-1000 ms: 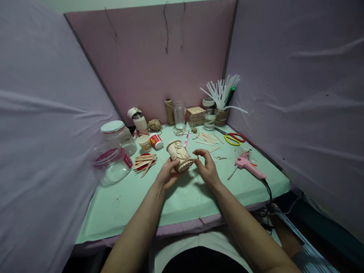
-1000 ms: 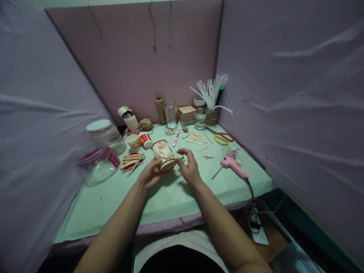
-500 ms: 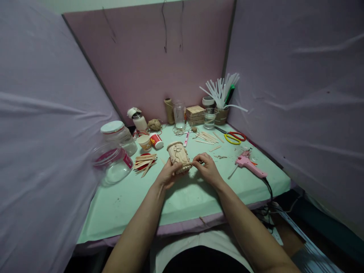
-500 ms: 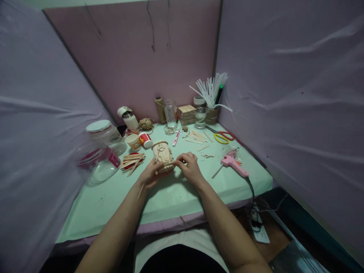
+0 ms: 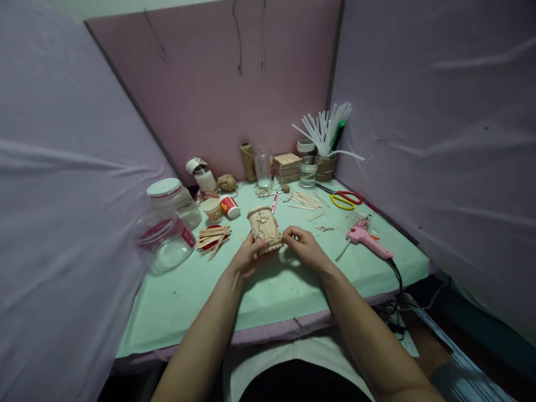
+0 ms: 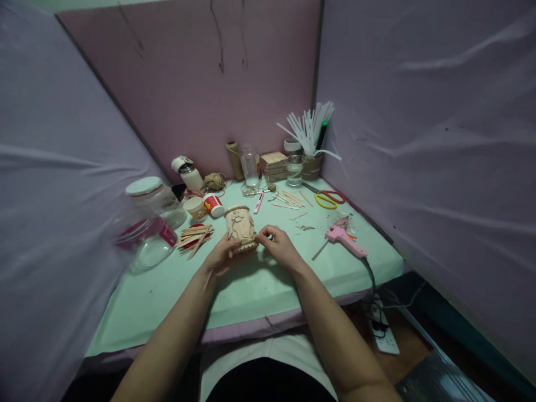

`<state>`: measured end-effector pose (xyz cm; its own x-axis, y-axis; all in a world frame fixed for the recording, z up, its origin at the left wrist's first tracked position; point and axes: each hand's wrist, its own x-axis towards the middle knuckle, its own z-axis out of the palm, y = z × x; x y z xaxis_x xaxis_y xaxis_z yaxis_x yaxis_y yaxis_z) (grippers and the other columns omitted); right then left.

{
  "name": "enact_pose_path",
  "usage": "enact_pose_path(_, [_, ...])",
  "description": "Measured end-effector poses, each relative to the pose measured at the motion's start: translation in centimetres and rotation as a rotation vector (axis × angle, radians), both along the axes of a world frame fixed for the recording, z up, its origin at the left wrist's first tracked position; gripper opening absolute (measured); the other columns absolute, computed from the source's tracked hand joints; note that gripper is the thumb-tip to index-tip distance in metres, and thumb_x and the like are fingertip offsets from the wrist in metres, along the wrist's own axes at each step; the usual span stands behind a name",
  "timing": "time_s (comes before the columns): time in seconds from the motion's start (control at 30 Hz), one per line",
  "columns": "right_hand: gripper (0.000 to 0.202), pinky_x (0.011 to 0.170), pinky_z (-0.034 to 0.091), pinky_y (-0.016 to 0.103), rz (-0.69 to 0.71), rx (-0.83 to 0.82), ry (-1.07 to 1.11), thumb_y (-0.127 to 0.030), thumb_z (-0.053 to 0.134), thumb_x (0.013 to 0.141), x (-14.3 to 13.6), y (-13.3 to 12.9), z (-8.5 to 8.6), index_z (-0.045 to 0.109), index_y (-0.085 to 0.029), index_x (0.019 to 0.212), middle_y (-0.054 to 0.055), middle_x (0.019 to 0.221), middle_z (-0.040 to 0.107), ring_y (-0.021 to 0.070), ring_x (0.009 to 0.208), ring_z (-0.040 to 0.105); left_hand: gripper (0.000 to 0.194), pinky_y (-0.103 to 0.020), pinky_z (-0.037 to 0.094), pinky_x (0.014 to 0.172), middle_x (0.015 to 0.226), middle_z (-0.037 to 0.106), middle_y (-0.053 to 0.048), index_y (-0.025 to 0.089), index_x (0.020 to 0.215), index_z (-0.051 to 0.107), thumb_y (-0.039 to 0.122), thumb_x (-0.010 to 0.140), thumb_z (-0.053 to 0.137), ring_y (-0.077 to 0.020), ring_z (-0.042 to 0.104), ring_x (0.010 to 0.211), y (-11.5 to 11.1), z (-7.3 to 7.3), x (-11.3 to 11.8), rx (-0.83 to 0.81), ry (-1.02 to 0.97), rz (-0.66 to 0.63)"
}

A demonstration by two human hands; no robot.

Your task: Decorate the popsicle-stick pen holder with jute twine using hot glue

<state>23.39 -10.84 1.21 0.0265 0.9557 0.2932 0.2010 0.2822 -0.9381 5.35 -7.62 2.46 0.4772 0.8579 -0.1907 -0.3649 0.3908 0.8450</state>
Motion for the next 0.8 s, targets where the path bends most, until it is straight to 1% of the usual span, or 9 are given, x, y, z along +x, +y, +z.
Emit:
enact_pose_path(0.1, [0.029,0.070,0.042,0.027,0.048,-0.047,0.043,-0.047,0.060,0.084,-0.01,-0.16,0.16,0.059,-0.021,0.071,-0.001,0.073,0.058,0.0154,0.073,0.053,0.057,-0.040,0.054,0.090,0.118,0.068,-0.012,0.016,0.119,0.058,0.018,0.066,0.079,-0.0253,0.067,0.101,0.05,0.00,0.07,0.003,-0.006,0.000])
enact_pose_path(0.17, [0.030,0.071,0.042,0.027,0.048,-0.060,0.060,-0.048,0.060,0.083,-0.03,-0.19,0.15,0.059,-0.020,0.071,-0.001,0.073,0.058,0.0151,0.072,0.053,0.055,-0.042,0.054,0.090,0.118,0.068,-0.013,0.016,0.120,0.059,0.019,0.068,0.078,-0.0259,0.067,0.100,0.10,-0.03,0.09,0.010,-0.013,-0.001])
enact_pose_path(0.23, [0.029,0.071,0.041,0.027,0.025,-0.060,0.063,-0.047,0.062,0.082,-0.06,-0.16,0.08,0.059,-0.020,0.070,-0.001,0.072,0.058,0.0151,0.072,0.052,0.054,-0.042,0.054,0.091,0.117,0.069,-0.012,0.017,0.122,0.058,0.019,0.071,0.076,-0.0250,0.067,0.100,0.13,-0.05,0.14,0.007,-0.020,0.004])
enact_pose_path(0.33, [0.028,0.069,0.041,0.027,-0.020,-0.062,0.056,-0.045,0.063,0.081,-0.15,-0.06,-0.04,0.059,-0.020,0.070,-0.002,0.069,0.056,0.0147,0.069,0.051,0.054,-0.039,0.053,0.091,0.118,0.068,-0.010,0.019,0.125,0.057,0.018,0.073,0.074,-0.0221,0.067,0.099,0.08,-0.03,0.31,-0.009,-0.058,-0.012])
enact_pose_path(0.47, [0.029,0.068,0.040,0.027,-0.062,-0.050,0.046,-0.046,0.064,0.080,-0.40,-0.02,-0.04,0.058,-0.020,0.067,-0.003,0.067,0.054,0.0144,0.068,0.049,0.054,-0.038,0.053,0.091,0.121,0.067,-0.011,0.019,0.122,0.057,0.022,0.072,0.075,-0.0224,0.067,0.101,-0.01,-0.22,0.69,0.000,-0.101,-0.048])
enact_pose_path(0.53, [0.032,0.066,0.040,0.027,-0.063,-0.058,0.047,-0.048,0.065,0.079,-0.56,-0.05,-0.02,0.057,-0.020,0.066,-0.003,0.065,0.054,0.0141,0.066,0.048,0.056,-0.037,0.053,0.090,0.118,0.067,-0.010,0.019,0.120,0.056,0.020,0.069,0.078,-0.0220,0.067,0.099,-0.02,-0.40,0.86,0.009,-0.071,-0.015])
enact_pose_path(0.67, [0.039,0.058,0.037,0.025,-0.060,-0.115,0.077,-0.054,0.067,0.076,-0.74,-0.25,0.10,0.055,-0.020,0.061,-0.004,0.059,0.048,0.0122,0.059,0.043,0.059,-0.037,0.052,0.089,0.110,0.069,-0.008,0.019,0.117,0.056,0.016,0.064,0.081,-0.0204,0.067,0.095,-0.06,-0.53,1.00,0.002,-0.009,0.051])
enact_pose_path(0.8, [0.039,0.056,0.035,0.025,-0.038,-0.151,0.126,-0.054,0.069,0.073,-0.33,-0.70,0.55,0.056,-0.019,0.061,-0.004,0.060,0.047,0.0113,0.058,0.042,0.062,-0.037,0.052,0.092,0.109,0.069,-0.008,0.019,0.122,0.055,0.016,0.065,0.079,-0.0206,0.067,0.095,-0.14,-0.31,0.86,-0.012,-0.037,0.039])
